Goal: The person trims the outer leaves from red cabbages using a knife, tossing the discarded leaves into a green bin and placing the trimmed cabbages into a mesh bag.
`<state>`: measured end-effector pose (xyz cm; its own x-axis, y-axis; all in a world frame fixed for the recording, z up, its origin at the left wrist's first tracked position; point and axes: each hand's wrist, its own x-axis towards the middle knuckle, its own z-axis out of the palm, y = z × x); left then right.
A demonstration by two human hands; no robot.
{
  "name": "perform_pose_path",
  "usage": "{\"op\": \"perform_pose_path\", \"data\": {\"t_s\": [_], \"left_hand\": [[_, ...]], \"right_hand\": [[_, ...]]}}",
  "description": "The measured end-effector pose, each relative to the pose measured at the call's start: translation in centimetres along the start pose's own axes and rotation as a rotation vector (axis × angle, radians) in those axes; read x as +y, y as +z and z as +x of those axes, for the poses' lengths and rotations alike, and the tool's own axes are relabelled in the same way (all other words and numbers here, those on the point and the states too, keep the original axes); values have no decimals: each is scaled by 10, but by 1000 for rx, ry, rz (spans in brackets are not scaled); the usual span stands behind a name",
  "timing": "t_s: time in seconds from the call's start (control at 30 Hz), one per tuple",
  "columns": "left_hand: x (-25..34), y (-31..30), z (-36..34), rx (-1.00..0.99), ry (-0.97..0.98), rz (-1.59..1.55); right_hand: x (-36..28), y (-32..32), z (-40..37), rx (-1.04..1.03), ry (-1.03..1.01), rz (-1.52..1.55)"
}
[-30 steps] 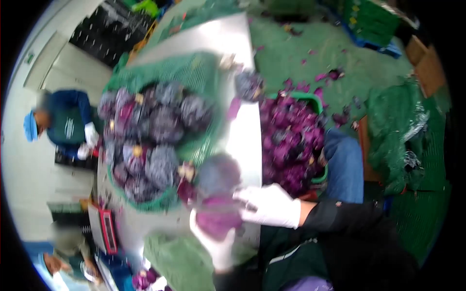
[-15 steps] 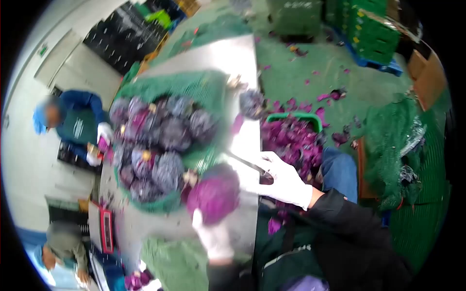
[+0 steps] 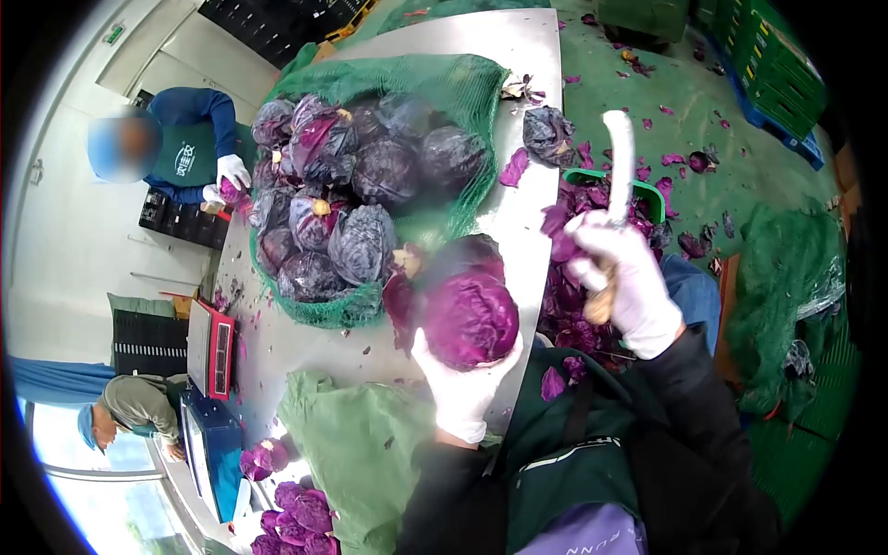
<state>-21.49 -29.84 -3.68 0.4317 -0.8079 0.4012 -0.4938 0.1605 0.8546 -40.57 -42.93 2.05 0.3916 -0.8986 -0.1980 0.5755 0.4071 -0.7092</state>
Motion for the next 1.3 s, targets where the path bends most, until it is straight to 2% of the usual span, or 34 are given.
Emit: {"op": "perform_pose_path", "data": {"t_s": [0.07, 0.1, 0.13, 0.23, 0.27, 0.3, 0.33, 0.37, 0.4, 0.43, 0.47, 0.53, 0.57, 0.6, 0.67, 0.73, 0.83, 0.93, 0.97, 1.0, 1.1, 1.17, 1.23, 1.27, 1.3], "left_hand": [[-1, -5, -1, -30, 20, 33], [-1, -7, -3, -47, 1, -13], [-1, -7, -4, -62, -58, -95], [1, -4, -4, -84, -314, -407], [4, -3, -5, -90, -418, -519], [6, -2, -6, -96, -520, -631], [12, -3, -6, -109, -480, -616], [19, -4, -6, -121, -440, -601], [25, -5, -5, -132, -400, -586], [24, -9, -6, -141, -269, -311], [29, -11, -3, -129, -258, -291], [38, -14, 0, -105, -236, -251], [44, -19, 2, -117, -442, -535], [49, -24, 3, -127, -649, -818], [47, -31, 5, -83, -968, -1285], [41, -35, 4, 34, -1193, -1647], [30, -34, -1, -83, -1236, -1618], [9, -20, -19, -71, -903, -1203], [10, -15, -22, -26, -759, -951], [11, -11, -24, 36, -646, -674], [-22, -12, -45, -30, 25, 529], [-15, -7, -48, -92, -214, 238], [19, 0, -31, -82, -576, -257], [5, -2, -43, -150, -542, -406], [-2, -7, -44, -219, -342, -62]], "right_hand": [[-22, -8, 8, 132, -127, -147], [-31, -7, 9, 182, -176, -371], [-23, -8, 16, 265, -308, -538], [-4, -16, 10, 72, -105, -669], [6, -14, 4, 70, 47, -746], [18, -10, 1, -39, -17, -775], [30, -4, 0, -149, -82, -801], [42, 1, -1, -245, -78, -680], [44, 3, -2, -316, 13, -659], [44, 7, -4, -383, 105, -643], [44, 11, -4, -442, 92, -631], [38, 12, -9, -431, 307, -473], [40, 9, -9, -432, 302, -580], [43, 4, -10, -400, 363, -580], [62, -5, -11, -333, 362, -560], [70, -10, -13, -327, 341, -486], [83, -17, -14, -273, 343, -450], [87, -17, -17, -214, 321, -498], [91, -17, -18, -197, 323, -493], [93, -17, -19, -176, 324, -486], [101, -22, -19, -127, 359, -536], [98, -25, -18, -115, 393, -593], [90, -19, -12, -64, 342, -598], [94, -21, -11, -70, 274, -647], [98, -24, -9, -73, 205, -697]]}}
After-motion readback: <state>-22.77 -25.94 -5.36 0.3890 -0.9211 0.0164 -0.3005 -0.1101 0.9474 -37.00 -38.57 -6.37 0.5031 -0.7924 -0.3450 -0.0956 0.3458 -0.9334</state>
